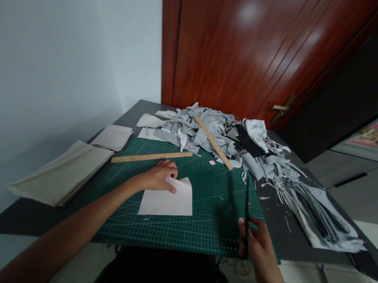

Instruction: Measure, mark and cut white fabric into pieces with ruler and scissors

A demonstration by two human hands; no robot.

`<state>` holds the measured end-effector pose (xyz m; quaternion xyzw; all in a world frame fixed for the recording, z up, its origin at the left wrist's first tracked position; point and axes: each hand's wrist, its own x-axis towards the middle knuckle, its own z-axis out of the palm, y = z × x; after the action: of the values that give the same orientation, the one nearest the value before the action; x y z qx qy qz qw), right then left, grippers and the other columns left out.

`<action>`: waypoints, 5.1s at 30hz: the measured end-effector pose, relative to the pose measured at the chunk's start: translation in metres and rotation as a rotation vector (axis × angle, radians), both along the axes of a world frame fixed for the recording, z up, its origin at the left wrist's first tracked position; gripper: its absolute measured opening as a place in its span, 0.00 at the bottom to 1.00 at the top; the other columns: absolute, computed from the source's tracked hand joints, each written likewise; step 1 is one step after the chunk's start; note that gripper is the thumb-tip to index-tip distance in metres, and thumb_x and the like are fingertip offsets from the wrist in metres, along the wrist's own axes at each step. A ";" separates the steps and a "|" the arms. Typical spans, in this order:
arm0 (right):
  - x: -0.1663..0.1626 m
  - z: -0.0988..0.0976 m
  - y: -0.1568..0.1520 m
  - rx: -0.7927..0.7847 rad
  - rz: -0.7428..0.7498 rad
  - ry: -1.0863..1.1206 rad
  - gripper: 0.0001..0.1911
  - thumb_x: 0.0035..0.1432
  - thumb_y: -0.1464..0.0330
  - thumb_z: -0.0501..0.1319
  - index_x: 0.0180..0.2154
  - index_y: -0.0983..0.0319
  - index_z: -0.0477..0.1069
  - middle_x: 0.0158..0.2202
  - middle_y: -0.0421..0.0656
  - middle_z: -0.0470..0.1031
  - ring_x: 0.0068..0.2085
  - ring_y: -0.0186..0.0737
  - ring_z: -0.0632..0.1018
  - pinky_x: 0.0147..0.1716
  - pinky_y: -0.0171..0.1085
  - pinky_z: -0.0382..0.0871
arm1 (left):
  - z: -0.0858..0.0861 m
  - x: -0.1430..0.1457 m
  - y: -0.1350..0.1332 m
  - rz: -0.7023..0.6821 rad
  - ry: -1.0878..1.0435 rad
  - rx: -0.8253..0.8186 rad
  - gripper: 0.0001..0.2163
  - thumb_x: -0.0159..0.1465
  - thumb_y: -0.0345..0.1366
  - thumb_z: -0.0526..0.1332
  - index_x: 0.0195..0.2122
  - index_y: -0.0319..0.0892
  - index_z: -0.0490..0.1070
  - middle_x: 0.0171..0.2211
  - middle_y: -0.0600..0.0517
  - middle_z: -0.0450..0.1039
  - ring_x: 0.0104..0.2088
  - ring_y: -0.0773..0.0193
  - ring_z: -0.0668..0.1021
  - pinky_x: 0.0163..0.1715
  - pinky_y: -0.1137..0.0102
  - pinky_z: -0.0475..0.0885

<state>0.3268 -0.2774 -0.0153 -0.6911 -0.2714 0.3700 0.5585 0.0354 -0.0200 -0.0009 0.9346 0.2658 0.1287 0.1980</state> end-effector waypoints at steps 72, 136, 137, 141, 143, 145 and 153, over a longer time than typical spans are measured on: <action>-0.064 -0.011 0.186 0.268 0.420 -0.325 0.46 0.52 0.48 0.71 0.65 0.59 0.61 0.54 0.52 0.76 0.51 0.52 0.79 0.53 0.53 0.73 | 0.003 0.016 -0.002 0.286 -1.038 -0.794 0.32 0.53 0.42 0.77 0.57 0.42 0.71 0.40 0.47 0.82 0.39 0.59 0.82 0.40 0.69 0.73; -0.017 -0.021 0.203 0.452 0.839 -0.529 0.16 0.56 0.77 0.53 0.32 0.59 0.79 0.34 0.42 0.83 0.38 0.41 0.81 0.43 0.39 0.74 | -0.023 0.011 0.023 0.444 -0.655 -0.689 0.06 0.54 0.25 0.64 0.32 0.39 0.76 0.28 0.53 0.77 0.27 0.67 0.77 0.28 0.75 0.71; -0.017 -0.020 0.203 0.451 0.845 -0.530 0.16 0.55 0.78 0.53 0.33 0.59 0.79 0.36 0.42 0.83 0.39 0.41 0.82 0.44 0.39 0.74 | -0.022 0.009 0.023 0.448 -0.646 -0.695 0.06 0.55 0.27 0.65 0.34 0.39 0.76 0.29 0.53 0.77 0.27 0.67 0.77 0.27 0.75 0.71; -0.021 -0.018 0.198 0.482 0.868 -0.564 0.18 0.53 0.80 0.54 0.34 0.59 0.81 0.38 0.43 0.83 0.42 0.41 0.82 0.47 0.41 0.74 | -0.018 0.003 0.022 0.461 -0.635 -0.703 0.06 0.59 0.34 0.66 0.36 0.39 0.76 0.29 0.53 0.76 0.26 0.68 0.76 0.25 0.76 0.69; -0.023 -0.017 0.197 0.506 0.859 -0.586 0.19 0.53 0.80 0.54 0.34 0.59 0.81 0.39 0.44 0.83 0.42 0.42 0.82 0.47 0.42 0.75 | -0.016 0.002 0.021 0.460 -0.641 -0.720 0.09 0.62 0.40 0.66 0.37 0.39 0.75 0.27 0.54 0.74 0.25 0.67 0.76 0.24 0.75 0.70; -0.025 -0.017 0.195 0.520 0.849 -0.602 0.19 0.54 0.80 0.55 0.36 0.59 0.82 0.40 0.45 0.83 0.43 0.42 0.82 0.48 0.43 0.75 | -0.016 0.003 0.020 0.459 -0.653 -0.731 0.13 0.63 0.45 0.65 0.37 0.39 0.75 0.26 0.54 0.73 0.25 0.67 0.76 0.24 0.74 0.69; -0.033 -0.017 0.190 0.499 0.800 -0.652 0.23 0.53 0.81 0.56 0.46 0.58 0.79 0.43 0.44 0.82 0.43 0.44 0.81 0.44 0.42 0.74 | -0.021 0.008 0.019 0.436 -0.670 -0.689 0.12 0.50 0.34 0.74 0.33 0.39 0.74 0.24 0.55 0.74 0.23 0.68 0.74 0.24 0.75 0.64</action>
<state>0.2941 -0.0875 -0.0319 -0.4602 -0.7490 0.2449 0.4088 0.0436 -0.0013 -0.0216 0.6458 0.4033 0.3637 0.5367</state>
